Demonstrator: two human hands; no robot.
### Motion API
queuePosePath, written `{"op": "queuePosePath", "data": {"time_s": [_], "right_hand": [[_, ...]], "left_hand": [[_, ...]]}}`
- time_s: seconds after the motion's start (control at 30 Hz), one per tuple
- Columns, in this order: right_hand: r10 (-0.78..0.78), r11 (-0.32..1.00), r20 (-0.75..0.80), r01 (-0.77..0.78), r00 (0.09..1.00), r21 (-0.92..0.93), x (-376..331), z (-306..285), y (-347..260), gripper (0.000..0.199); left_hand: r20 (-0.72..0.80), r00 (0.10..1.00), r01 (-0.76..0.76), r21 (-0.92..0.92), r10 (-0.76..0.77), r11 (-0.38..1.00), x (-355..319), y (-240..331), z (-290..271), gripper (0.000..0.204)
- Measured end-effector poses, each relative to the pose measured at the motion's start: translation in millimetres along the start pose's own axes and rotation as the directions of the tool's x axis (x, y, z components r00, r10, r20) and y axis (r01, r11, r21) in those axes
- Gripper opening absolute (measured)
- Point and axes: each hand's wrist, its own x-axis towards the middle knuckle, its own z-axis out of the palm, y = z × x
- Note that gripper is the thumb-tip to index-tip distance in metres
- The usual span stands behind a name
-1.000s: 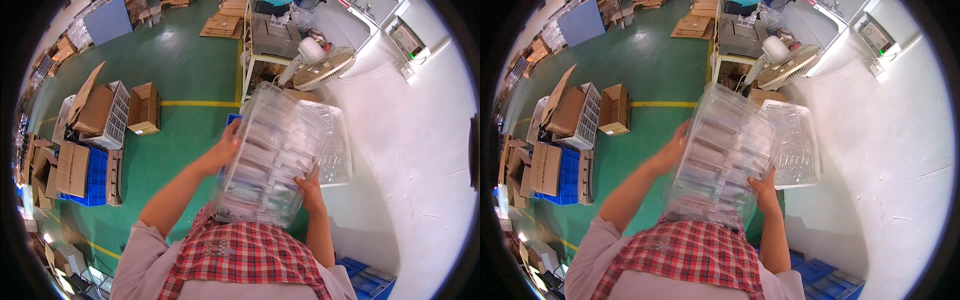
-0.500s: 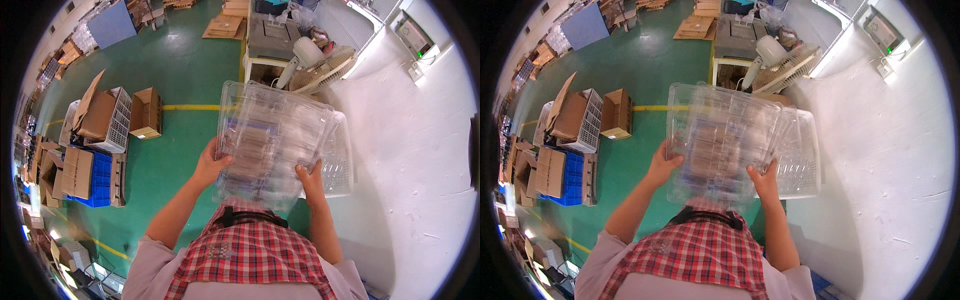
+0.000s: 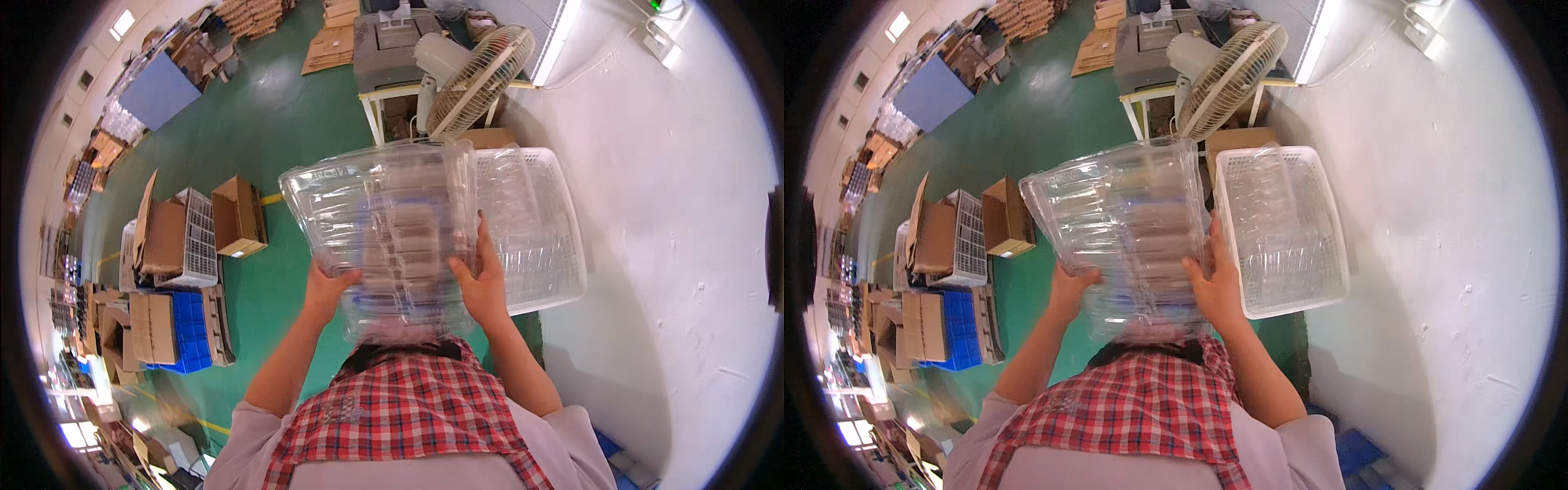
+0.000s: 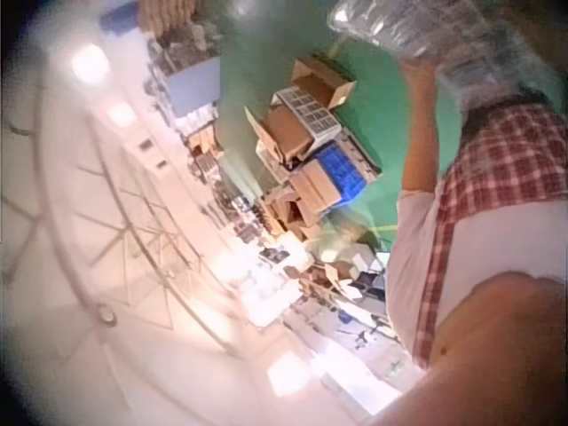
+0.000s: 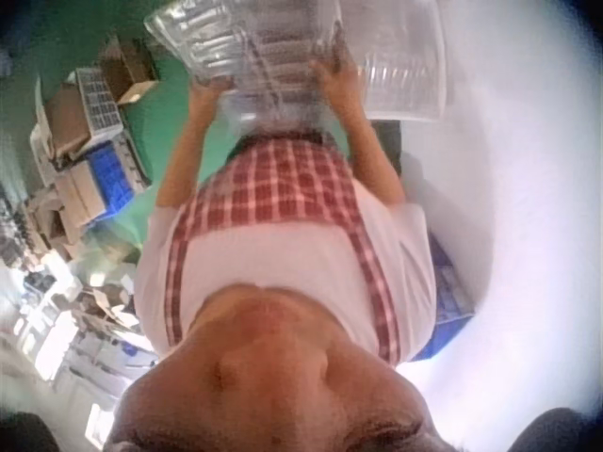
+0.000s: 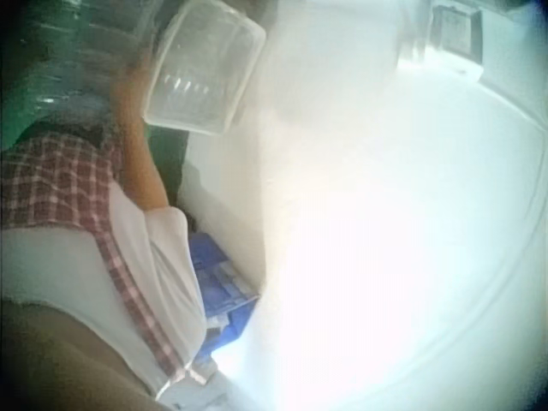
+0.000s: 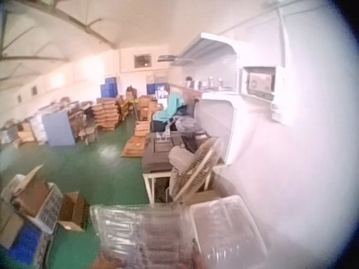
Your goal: The person assembles metal components by inserting cylindrical parts into a circular housing and tightening them with a cordless drill. They repeat this process for multiple units, then place the finished assemblies into a blue bin and handle a clear plastic tray.
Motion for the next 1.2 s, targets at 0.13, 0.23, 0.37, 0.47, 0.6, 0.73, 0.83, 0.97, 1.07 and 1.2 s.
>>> {"op": "queuePosePath", "data": {"time_s": [0.13, 0.23, 0.37, 0.47, 0.6, 0.73, 0.83, 0.97, 1.07, 1.2], "right_hand": [[-0.053, 0.934, -0.128, 0.003, 0.990, -0.358, 7.9, 1.0, 29.1, 0.072], [0.393, 0.880, -0.056, -0.393, 0.918, -0.265, 9.1, -6.8, 34.8, 0.068], [0.209, 0.890, -0.197, -0.270, 0.958, -0.367, 16.2, -2.9, 30.0, 0.046], [0.101, 0.900, -0.294, -0.213, 0.951, -0.380, 19.5, 4.3, 33.0, 0.051], [0.241, 0.894, -0.282, -0.326, 0.928, -0.306, 22.7, 9.2, 7.7, 0.071], [0.248, 0.945, -0.162, -0.276, 0.955, -0.178, 20.7, 17.3, 4.5, 0.046], [0.346, 0.932, -0.114, -0.355, 0.931, -0.075, 14.3, 15.2, 34.1, 0.054], [0.540, 0.825, -0.160, -0.557, 0.826, -0.093, 4.5, 17.6, 12.5, 0.063], [0.363, 0.865, -0.265, -0.429, 0.893, -0.261, 6.1, 22.7, 36.3, 0.056], [0.144, 0.869, -0.301, -0.266, 0.943, -0.416, -1.0, 42.4, 46.7, 0.047]], "left_hand": [[-0.027, 0.998, 0.055, -0.176, -0.061, 0.983, 3.5, 26.4, 6.5, 0.056], [0.100, 0.986, 0.154, -0.253, -0.132, 0.955, 21.5, 47.3, -7.4, 0.067], [0.258, 0.933, 0.277, -0.073, -0.250, 0.958, 34.4, 67.6, -16.9, 0.085], [0.328, 0.915, 0.247, 0.011, -0.237, 0.969, 16.7, 80.3, -19.8, 0.093], [0.287, 0.956, 0.058, -0.003, -0.055, 0.998, 8.7, 57.2, -18.3, 0.089], [-0.017, 0.994, 0.112, 0.114, -0.111, 0.987, 23.3, 48.7, -17.4, 0.074], [-0.121, 0.991, 0.070, 0.131, -0.054, 0.989, 20.6, 55.6, -13.0, 0.069], [-0.118, 0.985, 0.133, 0.051, -0.127, 0.990, 24.6, 17.6, -14.4, 0.072], [0.025, 0.985, 0.173, -0.085, -0.172, 0.981, 29.0, -31.6, -26.8, 0.069], [-0.036, 0.951, 0.278, -0.328, -0.306, 0.903, 16.0, 14.4, -22.8, 0.054]]}}
